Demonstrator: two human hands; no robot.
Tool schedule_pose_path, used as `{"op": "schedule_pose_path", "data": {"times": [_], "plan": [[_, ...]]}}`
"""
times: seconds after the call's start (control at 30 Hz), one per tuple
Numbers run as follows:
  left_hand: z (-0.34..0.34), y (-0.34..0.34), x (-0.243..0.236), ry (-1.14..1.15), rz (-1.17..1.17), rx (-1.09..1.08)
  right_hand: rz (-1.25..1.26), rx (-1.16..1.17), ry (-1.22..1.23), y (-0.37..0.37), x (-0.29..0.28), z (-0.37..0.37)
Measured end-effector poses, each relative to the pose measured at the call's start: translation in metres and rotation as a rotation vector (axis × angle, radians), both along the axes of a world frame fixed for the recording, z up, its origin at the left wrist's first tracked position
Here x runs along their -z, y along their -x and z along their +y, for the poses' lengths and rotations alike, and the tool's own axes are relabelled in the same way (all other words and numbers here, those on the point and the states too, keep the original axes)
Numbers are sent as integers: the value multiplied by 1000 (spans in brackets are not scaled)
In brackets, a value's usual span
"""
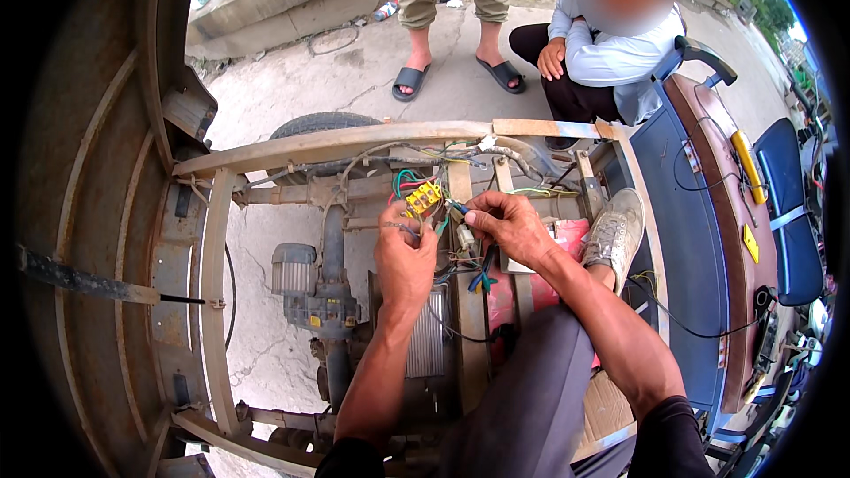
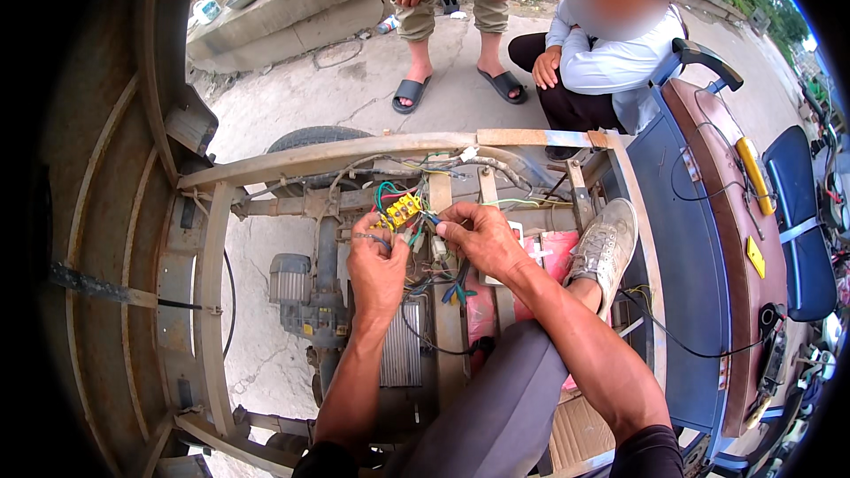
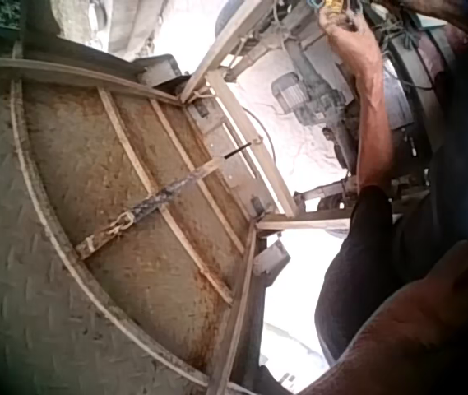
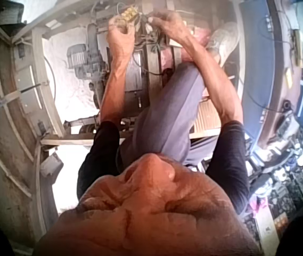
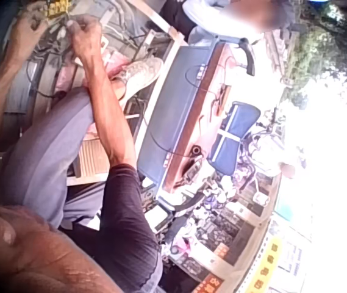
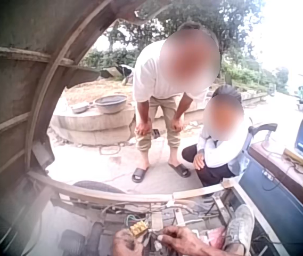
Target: The person works on the electrical wiring of an open vehicle chassis, manipulating a terminal block and several loose wires to organize or connect them within the frame.
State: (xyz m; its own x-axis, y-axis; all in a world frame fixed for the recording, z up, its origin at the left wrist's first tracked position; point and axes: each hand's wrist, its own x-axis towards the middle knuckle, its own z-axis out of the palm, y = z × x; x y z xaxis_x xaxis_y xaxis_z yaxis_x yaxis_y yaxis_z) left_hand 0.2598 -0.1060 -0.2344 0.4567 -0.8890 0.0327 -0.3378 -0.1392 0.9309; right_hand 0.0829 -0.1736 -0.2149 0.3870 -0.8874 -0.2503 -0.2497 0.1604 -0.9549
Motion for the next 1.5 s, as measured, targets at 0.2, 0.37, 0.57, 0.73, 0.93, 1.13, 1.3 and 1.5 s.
{"op": "schedule_pose_path", "data": {"times": [0.2, 0.37, 0.57, 0.73, 0.93, 1.13, 1.3, 1.5], "plan": [[0, -6, 0, 23, 377, 24, 38, -5, 13, -3, -7, 1], [2, -3, -2, 29, 376, 2, 122, -10, 37, -3, -8, 1], [5, 2, -4, 84, 226, 31, 195, -5, 103, -5, -8, 1], [4, 1, 8, 163, 102, 164, 236, -4, 208, -3, -10, 2], [0, 5, 8, 216, 250, 122, 255, -26, 299, -3, -10, 1], [-1, 3, 13, 151, 331, 210, 206, -58, 299, -7, -18, 4], [-1, 5, 9, 176, 315, 216, 198, -54, 330, -4, -14, 3], [-1, 4, 7, 155, 304, 246, 201, -57, 367, -4, -17, 3]]}}
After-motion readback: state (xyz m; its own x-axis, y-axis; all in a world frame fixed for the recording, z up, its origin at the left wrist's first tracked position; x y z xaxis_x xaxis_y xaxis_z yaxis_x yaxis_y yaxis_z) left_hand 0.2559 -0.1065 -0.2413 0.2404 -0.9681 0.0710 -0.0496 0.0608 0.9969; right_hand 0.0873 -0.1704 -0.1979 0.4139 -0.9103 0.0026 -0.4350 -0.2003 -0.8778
